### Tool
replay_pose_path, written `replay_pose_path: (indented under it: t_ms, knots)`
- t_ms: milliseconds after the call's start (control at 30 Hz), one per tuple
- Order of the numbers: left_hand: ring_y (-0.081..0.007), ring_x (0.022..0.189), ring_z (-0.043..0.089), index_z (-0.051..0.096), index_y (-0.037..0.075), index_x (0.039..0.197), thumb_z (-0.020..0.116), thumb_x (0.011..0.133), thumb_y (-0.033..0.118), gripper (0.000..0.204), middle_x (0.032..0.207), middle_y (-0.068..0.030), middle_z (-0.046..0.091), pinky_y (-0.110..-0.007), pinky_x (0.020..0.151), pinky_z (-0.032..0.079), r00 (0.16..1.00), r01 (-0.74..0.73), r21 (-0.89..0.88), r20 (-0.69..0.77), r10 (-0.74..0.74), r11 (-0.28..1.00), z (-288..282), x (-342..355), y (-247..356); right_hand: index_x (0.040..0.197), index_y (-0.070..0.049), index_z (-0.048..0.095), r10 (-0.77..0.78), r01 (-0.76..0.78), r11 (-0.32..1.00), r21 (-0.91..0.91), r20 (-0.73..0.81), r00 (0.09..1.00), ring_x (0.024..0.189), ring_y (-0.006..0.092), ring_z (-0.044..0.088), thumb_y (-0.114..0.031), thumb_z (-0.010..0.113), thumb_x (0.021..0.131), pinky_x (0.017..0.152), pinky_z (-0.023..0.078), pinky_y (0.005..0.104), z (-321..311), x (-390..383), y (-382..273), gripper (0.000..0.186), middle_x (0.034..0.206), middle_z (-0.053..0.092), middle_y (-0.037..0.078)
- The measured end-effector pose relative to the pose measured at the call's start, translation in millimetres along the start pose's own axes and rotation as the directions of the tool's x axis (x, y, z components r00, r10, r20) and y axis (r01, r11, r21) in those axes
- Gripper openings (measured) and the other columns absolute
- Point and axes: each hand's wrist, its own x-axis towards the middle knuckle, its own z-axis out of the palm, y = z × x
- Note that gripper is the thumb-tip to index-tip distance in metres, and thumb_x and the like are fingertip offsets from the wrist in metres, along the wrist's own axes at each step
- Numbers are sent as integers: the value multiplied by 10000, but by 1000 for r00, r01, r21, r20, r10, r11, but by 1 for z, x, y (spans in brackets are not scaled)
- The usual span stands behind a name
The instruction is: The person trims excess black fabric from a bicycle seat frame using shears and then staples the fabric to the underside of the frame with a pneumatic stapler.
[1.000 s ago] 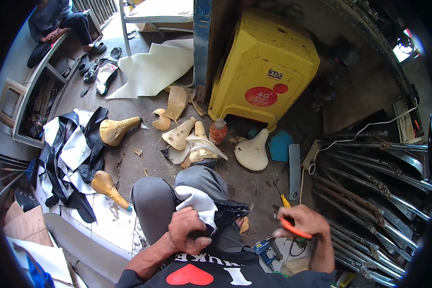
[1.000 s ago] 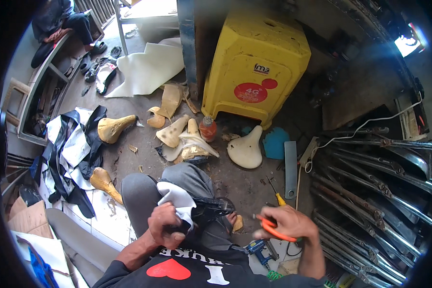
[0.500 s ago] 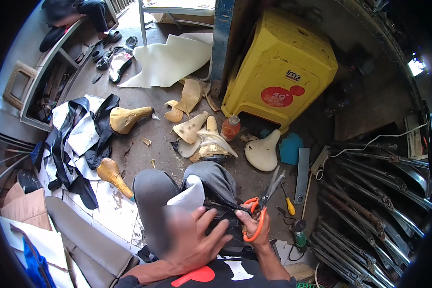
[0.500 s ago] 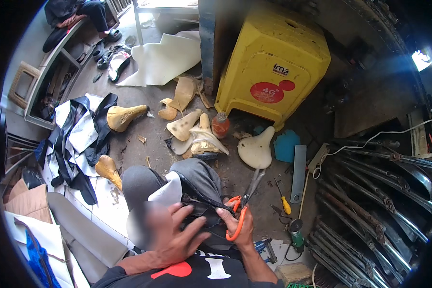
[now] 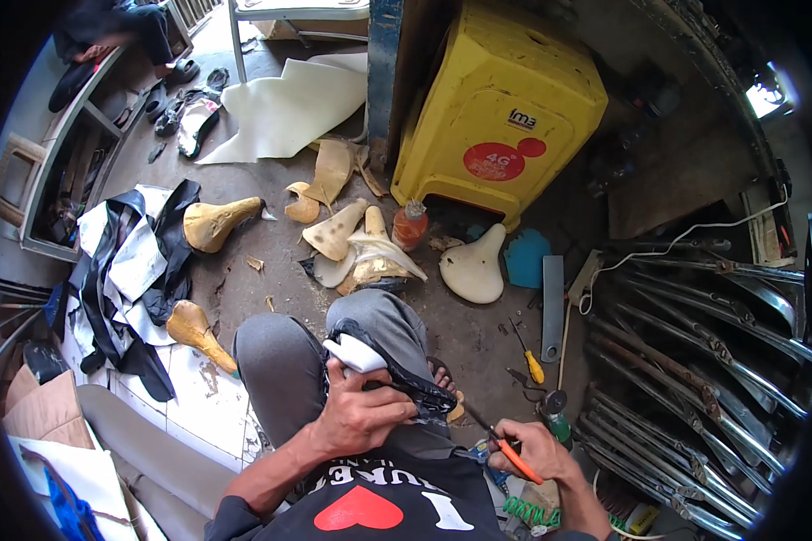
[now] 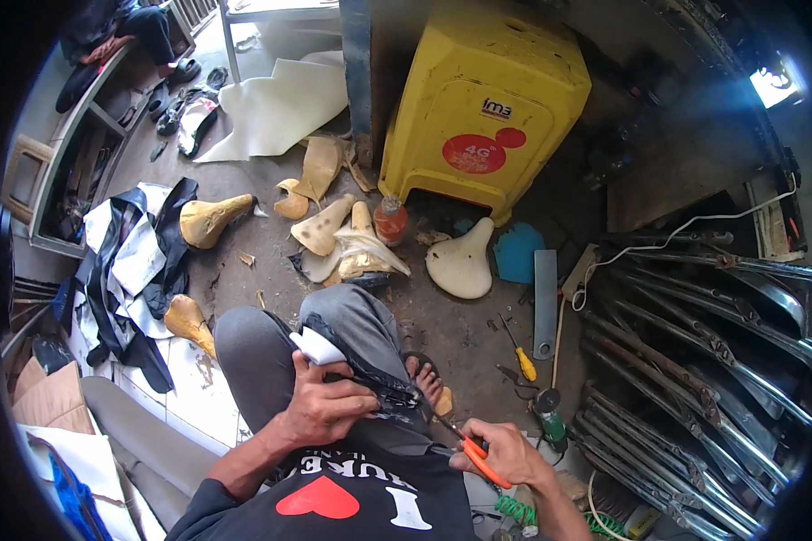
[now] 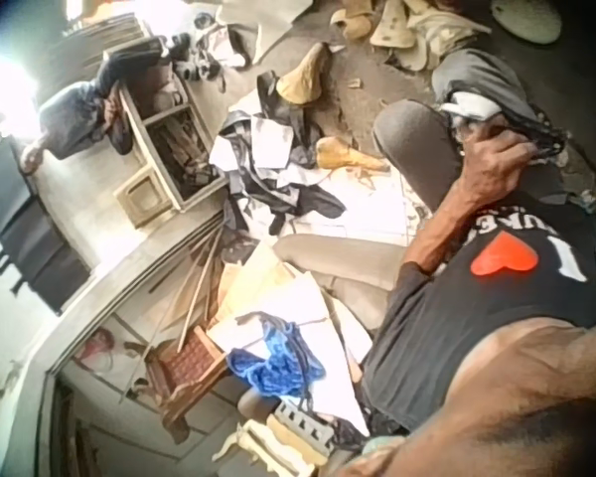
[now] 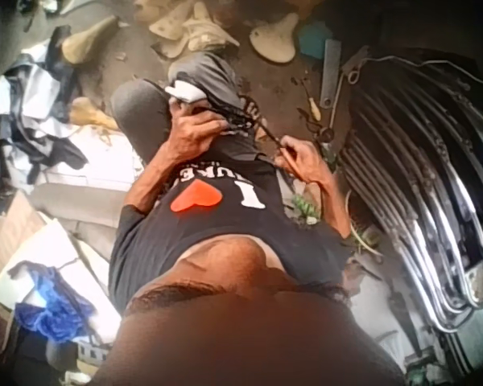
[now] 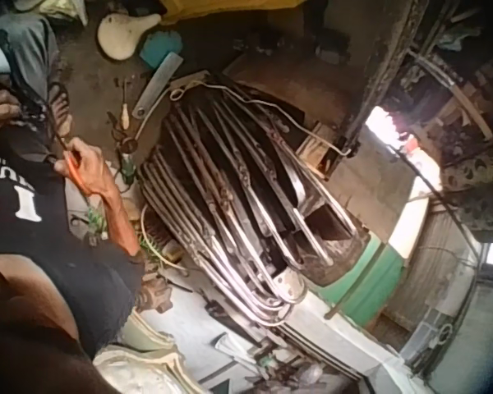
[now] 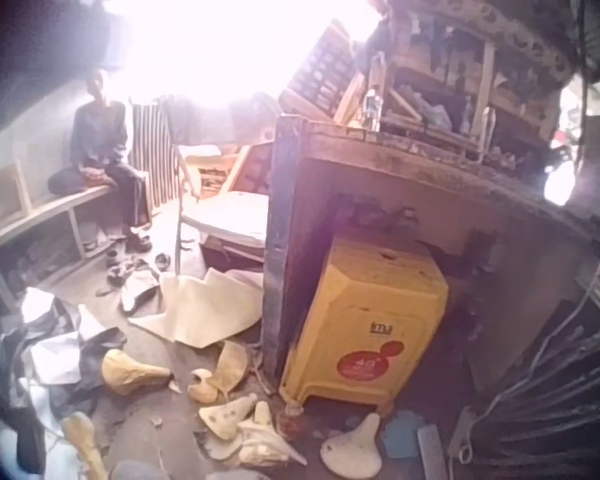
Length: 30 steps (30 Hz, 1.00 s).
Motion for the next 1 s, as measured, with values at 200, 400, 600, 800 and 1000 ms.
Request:
replay_pose_path:
  t_ms: [200,400,600,800,1000]
  knots:
    - [-180,1038,576,792,276,965,845,783,248,192,954,143,747,-503,983,214,997,-2,-133,73,12,991,-9,4,-9,960,-16,689,212,-195,976,-100,218,953,616,160,560,-540,799,890,597,456,359,-13,11,-1,540,660,609,68]
    - [-174,1083,580,796,256,970,828,792,270,182,939,123,726,-501,980,239,997,-25,-180,66,37,983,-8,6,-10,957,-17,699,224,-198,971,-132,220,950,609,160,532,-566,786,889,593,440,370,-13,36,-1,560,650,585,64]
    - [-197,1046,585,802,235,951,834,816,268,143,885,104,720,-495,994,245,992,-41,-255,102,69,966,-15,7,-15,848,-11,672,160,-124,978,-166,226,961,571,155,494,-549,791,893,569,419,372,-7,58,3,553,599,541,71]
    - [-274,924,621,765,111,832,812,850,233,132,766,2,686,-474,967,347,987,20,-638,136,87,769,-19,8,-26,685,-22,569,108,-63,980,-189,238,965,504,147,417,-445,843,890,499,356,372,-4,43,2,545,519,472,44]
    - [-276,922,668,656,64,662,706,876,197,257,750,-41,650,-439,971,349,996,-31,-671,-83,-33,741,-26,5,-31,899,-29,592,12,-14,1000,-10,-159,987,708,104,585,-232,949,783,682,508,290,-6,33,-4,427,761,640,23]
